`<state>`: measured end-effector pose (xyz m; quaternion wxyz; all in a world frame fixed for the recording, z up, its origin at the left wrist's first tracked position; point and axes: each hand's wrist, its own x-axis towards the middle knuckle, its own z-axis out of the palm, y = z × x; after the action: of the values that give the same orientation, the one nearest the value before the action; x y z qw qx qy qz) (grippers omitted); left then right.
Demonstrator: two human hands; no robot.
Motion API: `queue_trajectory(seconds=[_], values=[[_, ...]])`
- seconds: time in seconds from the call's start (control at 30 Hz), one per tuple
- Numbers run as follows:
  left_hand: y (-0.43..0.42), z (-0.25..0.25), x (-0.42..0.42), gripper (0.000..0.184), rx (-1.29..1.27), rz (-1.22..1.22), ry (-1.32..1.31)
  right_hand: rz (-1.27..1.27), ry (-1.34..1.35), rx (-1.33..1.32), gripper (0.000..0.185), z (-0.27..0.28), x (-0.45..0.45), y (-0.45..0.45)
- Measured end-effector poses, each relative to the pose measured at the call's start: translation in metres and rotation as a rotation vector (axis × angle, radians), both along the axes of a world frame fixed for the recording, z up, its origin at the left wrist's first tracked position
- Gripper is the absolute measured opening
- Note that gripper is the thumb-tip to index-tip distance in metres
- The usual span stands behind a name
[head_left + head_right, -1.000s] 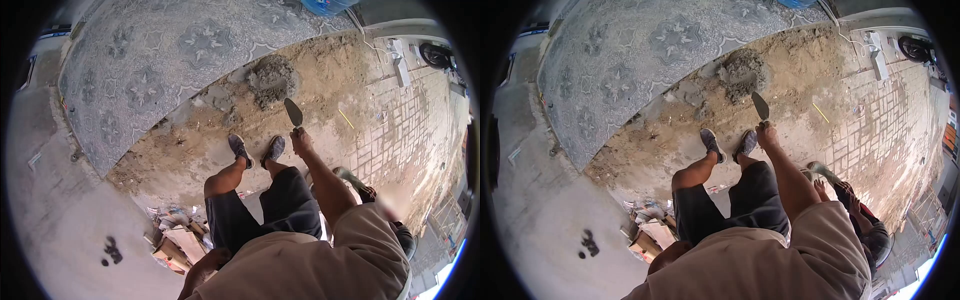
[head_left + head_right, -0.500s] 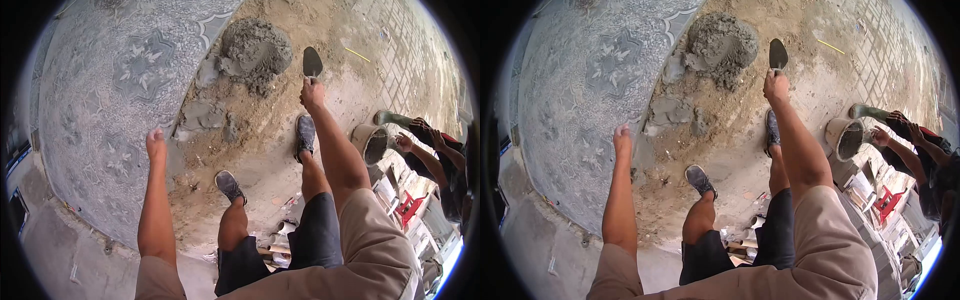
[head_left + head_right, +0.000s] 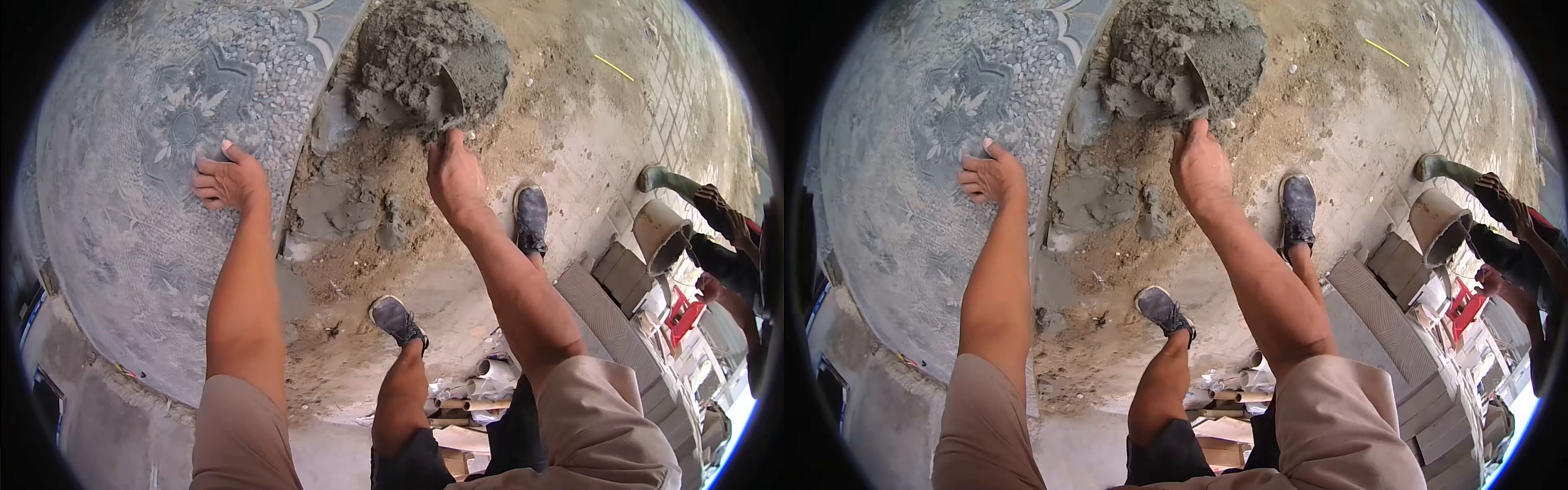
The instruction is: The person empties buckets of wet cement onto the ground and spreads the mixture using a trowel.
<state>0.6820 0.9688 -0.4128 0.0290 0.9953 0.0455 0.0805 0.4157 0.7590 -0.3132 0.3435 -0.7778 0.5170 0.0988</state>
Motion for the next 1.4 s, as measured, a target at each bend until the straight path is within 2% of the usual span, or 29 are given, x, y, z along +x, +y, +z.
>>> queue_trajectory(seconds=[0.03,0.17,0.2,0.23,0.3,0.33,0.4,0.47,0.57,0.63,0.67,0.73,0.77,0.83,0.87,0.9,1.0,1.1,1.23,1.33,1.37,1.4], values=[[-0.002,-0.001,0.008,0.065,-0.004,0.002,-0.02,0.01,0.028,-0.011,0.026,0.008,-0.002,-0.01],[-0.001,-0.007,0.0,0.067,0.056,-0.022,-0.081,-0.046,-0.168,-0.119,0.028,0.041,-0.04,-0.019],[-0.004,-0.006,0.001,0.067,0.053,-0.037,-0.092,0.053,-0.212,-0.175,0.027,0.041,-0.045,-0.03],[-0.003,-0.006,0.0,0.066,0.052,-0.054,-0.099,0.139,-0.142,-0.218,0.025,0.047,-0.042,-0.043],[-0.002,-0.006,0.0,0.066,0.062,-0.046,-0.073,0.176,-0.018,-0.092,0.027,0.044,-0.036,-0.073],[-0.002,-0.007,0.001,0.067,0.067,-0.035,-0.051,0.295,0.086,-0.097,0.028,0.048,-0.024,-0.09],[-0.002,-0.005,-0.001,0.067,0.077,-0.034,-0.052,0.484,0.167,-0.162,0.029,0.029,-0.005,-0.13],[-0.005,-0.003,0.0,0.067,0.09,-0.03,-0.055,0.508,0.156,-0.176,0.032,0.0,0.021,-0.173],[-0.005,0.001,-0.004,0.065,0.052,-0.018,0.009,0.43,-0.145,-0.137,0.044,-0.056,0.048,-0.226],[-0.008,0.0,0.001,0.065,0.075,0.037,0.063,0.223,0.134,0.25,0.047,0.03,0.07,-0.212],[-0.01,-0.001,0.003,0.065,0.071,0.046,0.06,0.231,0.133,0.246,0.047,0.039,0.055,-0.21],[-0.005,-0.003,0.0,0.068,0.091,-0.028,-0.047,-0.03,0.016,0.499,0.049,0.039,0.011,-0.212],[-0.005,-0.004,0.0,0.068,0.095,-0.024,-0.041,-0.027,0.023,0.503,0.049,0.033,-0.003,-0.213],[-0.006,-0.003,0.0,0.069,0.09,-0.01,-0.014,-0.715,-0.227,0.76,0.043,0.015,-0.033,-0.207],[-0.007,-0.002,0.0,0.069,0.091,-0.012,-0.01,-0.833,-0.368,0.915,0.04,-0.004,-0.044,-0.204],[-0.01,0.0,0.0,0.069,0.085,-0.003,-0.003,-0.862,-0.422,1.071,0.04,-0.021,-0.051,-0.197],[-0.005,-0.007,0.002,0.07,0.107,-0.004,-0.03,-0.922,-0.504,1.284,0.04,-0.038,-0.049,-0.154],[-0.003,-0.011,0.002,0.069,0.124,-0.02,-0.06,-0.966,-0.401,1.285,0.041,-0.028,-0.042,-0.108],[-0.009,-0.003,0.001,0.066,0.105,0.021,-0.005,-0.849,-0.323,1.325,0.045,-0.008,-0.022,-0.075],[-0.013,0.004,0.0,0.066,0.11,0.074,0.088,-0.492,-0.116,0.986,0.045,-0.011,-0.007,-0.062],[-0.012,0.004,-0.004,0.066,0.118,0.072,0.092,-0.497,-0.111,0.992,0.045,-0.018,-0.02,-0.059],[-0.01,0.0,-0.003,0.066,0.126,0.058,0.06,-0.164,-0.075,0.607,0.044,-0.033,-0.037,-0.055]])
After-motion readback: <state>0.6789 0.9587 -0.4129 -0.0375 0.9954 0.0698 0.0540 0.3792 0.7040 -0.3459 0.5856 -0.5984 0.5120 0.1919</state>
